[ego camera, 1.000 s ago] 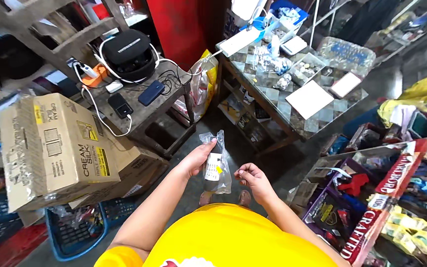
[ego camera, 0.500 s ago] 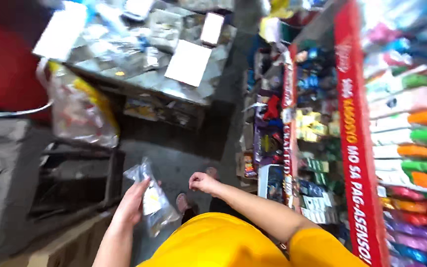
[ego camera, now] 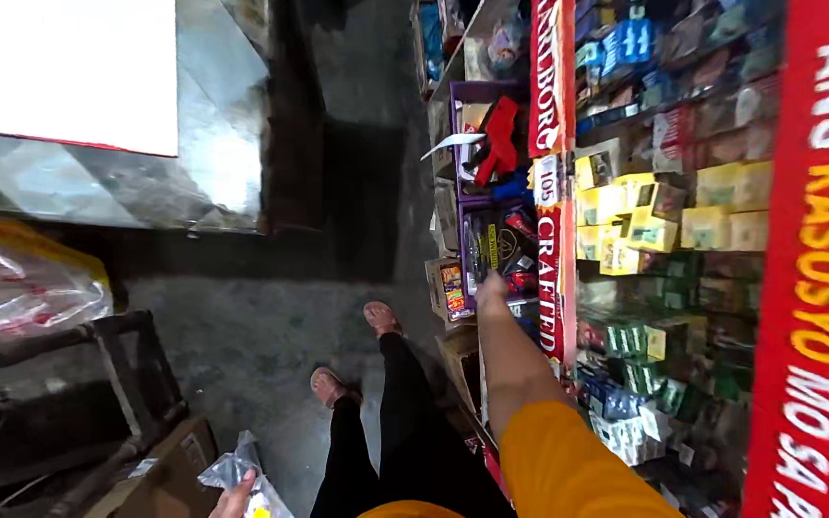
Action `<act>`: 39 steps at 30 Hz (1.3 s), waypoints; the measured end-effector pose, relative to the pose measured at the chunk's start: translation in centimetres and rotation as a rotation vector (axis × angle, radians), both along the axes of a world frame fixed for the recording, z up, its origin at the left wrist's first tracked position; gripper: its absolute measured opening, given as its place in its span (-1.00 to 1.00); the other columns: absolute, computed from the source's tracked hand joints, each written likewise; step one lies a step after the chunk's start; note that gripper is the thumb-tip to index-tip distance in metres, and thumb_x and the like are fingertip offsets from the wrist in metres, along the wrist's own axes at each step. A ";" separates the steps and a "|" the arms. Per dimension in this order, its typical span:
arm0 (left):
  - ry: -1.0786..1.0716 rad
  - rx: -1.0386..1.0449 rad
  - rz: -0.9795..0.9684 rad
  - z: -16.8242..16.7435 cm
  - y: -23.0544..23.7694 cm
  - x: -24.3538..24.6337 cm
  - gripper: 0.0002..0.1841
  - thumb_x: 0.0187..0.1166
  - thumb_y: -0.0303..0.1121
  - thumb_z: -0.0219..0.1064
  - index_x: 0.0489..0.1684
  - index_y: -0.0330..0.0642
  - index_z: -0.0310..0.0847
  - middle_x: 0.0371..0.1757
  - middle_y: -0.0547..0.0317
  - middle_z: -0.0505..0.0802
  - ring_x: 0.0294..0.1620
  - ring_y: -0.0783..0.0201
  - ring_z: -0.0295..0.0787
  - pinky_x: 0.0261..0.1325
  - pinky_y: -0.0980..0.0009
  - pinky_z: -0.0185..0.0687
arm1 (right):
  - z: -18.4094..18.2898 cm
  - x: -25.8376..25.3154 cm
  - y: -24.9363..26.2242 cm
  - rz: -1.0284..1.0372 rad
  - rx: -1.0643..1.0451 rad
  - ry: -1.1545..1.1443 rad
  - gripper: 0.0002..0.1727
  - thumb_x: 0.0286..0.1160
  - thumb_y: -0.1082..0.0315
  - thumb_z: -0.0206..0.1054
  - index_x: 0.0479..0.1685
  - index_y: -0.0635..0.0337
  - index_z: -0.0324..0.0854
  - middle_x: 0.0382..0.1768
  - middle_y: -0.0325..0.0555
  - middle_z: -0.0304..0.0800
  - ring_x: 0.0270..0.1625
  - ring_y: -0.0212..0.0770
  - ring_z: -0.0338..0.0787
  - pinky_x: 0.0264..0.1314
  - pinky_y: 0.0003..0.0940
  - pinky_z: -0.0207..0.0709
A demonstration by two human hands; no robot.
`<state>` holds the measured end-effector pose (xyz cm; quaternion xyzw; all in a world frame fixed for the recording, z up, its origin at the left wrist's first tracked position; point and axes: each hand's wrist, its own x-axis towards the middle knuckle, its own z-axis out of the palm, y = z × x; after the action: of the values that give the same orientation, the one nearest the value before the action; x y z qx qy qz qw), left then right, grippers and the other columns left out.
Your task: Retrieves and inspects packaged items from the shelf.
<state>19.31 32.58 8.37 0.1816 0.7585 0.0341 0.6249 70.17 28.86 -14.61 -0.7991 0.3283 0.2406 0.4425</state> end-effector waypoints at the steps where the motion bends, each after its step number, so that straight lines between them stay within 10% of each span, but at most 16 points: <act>1: 0.019 -0.012 -0.024 -0.3 0.1 0.7 -0.65 0.87 -0.17 -0.04 0.40 -0.20 0.31 -0.25 0.32 0.78 -0.30 0.53 0.78 -0.13 0.44 0.81 | -0.6 0.7 0.3 -0.116 0.117 0.019 -0.29 0.71 0.12 0.26 0.72 0.33 0.18 0.66 0.27 0.33 0.67 0.15 0.40 0.62 0.20 0.38; 8: 0.102 -0.100 -0.148 -1.1 0.4 5.5 -0.55 0.84 -0.19 0.09 0.54 -0.29 0.25 -0.13 0.19 0.77 -0.24 0.51 0.77 -0.10 0.43 0.78 | -1.7 2.4 0.3 -0.421 0.363 0.109 -0.47 0.81 0.01 0.09 0.62 0.05 0.24 0.39 -0.02 0.48 0.24 -0.18 0.58 0.20 -0.30 0.53; 15: 0.065 -0.074 -0.208 -0.6 1.4 7.8 -0.51 0.84 -0.26 0.08 0.63 -0.31 0.15 0.00 0.14 0.75 -0.15 0.55 0.77 -0.02 0.49 0.77 | 1.6 5.7 -0.7 -0.487 0.494 -0.080 -0.50 0.84 0.22 -0.02 0.69 0.11 0.12 0.44 0.06 0.43 0.24 -0.15 0.66 0.19 -0.34 0.63; 18: 0.090 -0.073 -0.220 -0.8 1.6 8.1 -0.52 0.84 -0.27 0.09 0.61 -0.33 0.16 -0.01 0.13 0.74 -0.18 0.56 0.76 -0.04 0.50 0.75 | 5.0 5.6 -0.8 0.130 0.260 -0.128 -0.45 0.94 0.42 -0.34 0.85 0.38 -0.16 0.85 0.07 0.03 0.84 -0.33 0.13 0.79 -0.60 -0.05; 20: 0.088 -0.068 -0.237 -0.8 1.7 7.9 -0.52 0.84 -0.29 0.09 0.61 -0.35 0.15 0.00 0.12 0.73 -0.16 0.56 0.75 -0.02 0.52 0.73 | 5.5 6.3 -0.8 0.574 -0.091 -0.057 -0.40 0.89 0.51 -0.37 0.89 0.40 -0.31 0.92 0.17 -0.24 0.96 -0.17 -0.20 0.92 -0.40 -0.35; 24: 0.096 -0.054 -0.263 -0.6 1.7 7.5 -0.52 0.83 -0.30 0.09 0.61 -0.36 0.15 0.02 0.11 0.73 -0.14 0.57 0.75 0.01 0.53 0.73 | 3.7 6.0 -0.6 -0.293 0.733 -0.275 -0.44 0.89 0.52 -0.42 0.85 0.38 -0.25 0.89 0.06 -0.14 0.88 -0.34 -0.02 0.82 -0.58 -0.16; 27: 0.104 -0.073 -0.291 -0.7 1.7 7.1 -0.46 0.83 -0.29 0.08 0.70 -0.39 0.07 0.22 -0.07 0.67 0.03 0.45 0.71 0.15 0.42 0.68 | 3.7 6.0 -0.4 -0.599 0.942 -0.263 -0.46 0.93 0.40 -0.43 0.83 0.29 -0.18 0.87 -0.01 -0.05 0.87 -0.29 0.08 0.82 -0.49 -0.01; 30: 0.113 -0.092 -0.288 -1.1 1.3 6.5 -0.44 0.82 -0.26 0.13 0.70 -0.35 0.10 0.23 -0.06 0.68 0.04 0.45 0.72 0.15 0.43 0.69 | 2.2 5.7 -0.8 -0.439 0.622 -0.132 -0.49 0.94 0.18 -0.28 0.72 0.21 0.06 0.56 0.06 0.46 0.44 -0.20 0.63 0.39 -0.39 0.51; 34: 0.096 -0.104 -0.243 -2.5 0.2 5.5 -0.43 0.77 -0.21 0.21 0.68 -0.26 0.19 0.15 0.00 0.76 -0.03 0.40 0.78 0.05 0.37 0.76 | -0.9 2.5 -2.0 -0.120 0.375 0.217 -0.75 0.73 0.34 0.03 0.18 0.25 0.48 -0.14 -0.09 0.73 -0.30 -0.34 0.72 -0.23 -0.48 0.62; 39: 0.085 -0.128 -0.205 -4.0 -1.4 4.8 -0.41 0.74 -0.18 0.26 0.68 -0.23 0.23 0.26 -0.05 0.76 0.08 0.32 0.79 0.15 0.30 0.75 | -0.2 -1.0 0.8 -0.073 0.452 0.302 -0.80 0.80 0.28 -0.02 0.14 0.10 0.44 -0.19 -0.22 0.77 -0.35 -0.44 0.73 -0.28 -0.57 0.62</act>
<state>24.11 31.15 4.37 0.2193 0.7623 -0.0863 0.6028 69.15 29.63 -14.76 -0.6228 0.3568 0.4081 0.5642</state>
